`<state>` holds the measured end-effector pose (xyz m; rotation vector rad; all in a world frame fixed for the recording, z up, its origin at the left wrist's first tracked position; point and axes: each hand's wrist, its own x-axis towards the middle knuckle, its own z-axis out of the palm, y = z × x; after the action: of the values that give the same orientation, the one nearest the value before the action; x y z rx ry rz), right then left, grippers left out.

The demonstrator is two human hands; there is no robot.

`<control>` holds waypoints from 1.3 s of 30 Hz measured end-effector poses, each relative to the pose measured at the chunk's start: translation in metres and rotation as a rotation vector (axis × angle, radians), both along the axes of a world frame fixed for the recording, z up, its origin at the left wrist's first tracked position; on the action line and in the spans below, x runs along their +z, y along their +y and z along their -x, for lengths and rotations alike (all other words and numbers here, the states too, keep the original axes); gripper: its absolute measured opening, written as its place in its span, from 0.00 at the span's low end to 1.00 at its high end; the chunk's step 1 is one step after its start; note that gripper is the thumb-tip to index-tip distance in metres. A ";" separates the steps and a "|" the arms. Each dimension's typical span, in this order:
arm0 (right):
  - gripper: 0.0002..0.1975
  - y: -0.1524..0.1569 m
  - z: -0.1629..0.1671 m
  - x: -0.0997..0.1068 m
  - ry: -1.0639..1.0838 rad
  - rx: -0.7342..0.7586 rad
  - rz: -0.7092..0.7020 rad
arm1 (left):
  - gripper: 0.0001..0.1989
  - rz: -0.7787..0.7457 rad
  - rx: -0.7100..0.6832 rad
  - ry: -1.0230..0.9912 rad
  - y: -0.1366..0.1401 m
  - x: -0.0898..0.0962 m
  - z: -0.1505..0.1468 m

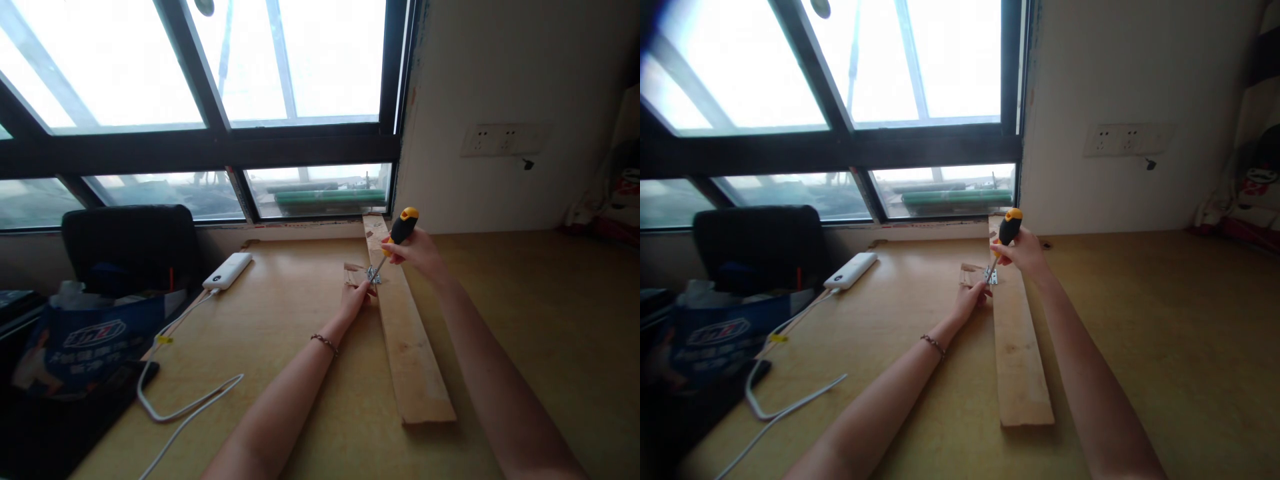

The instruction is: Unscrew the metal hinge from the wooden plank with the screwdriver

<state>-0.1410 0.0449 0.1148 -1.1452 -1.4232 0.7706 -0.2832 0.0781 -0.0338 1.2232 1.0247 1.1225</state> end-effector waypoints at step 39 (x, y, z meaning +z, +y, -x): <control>0.16 0.001 0.007 -0.004 -0.221 -0.502 -0.073 | 0.19 0.286 -0.264 0.055 0.004 0.008 0.006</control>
<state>-0.1477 0.0462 0.1107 -1.4844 -1.2481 0.2419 -0.2895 0.0817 -0.0256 1.1237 0.9936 0.7150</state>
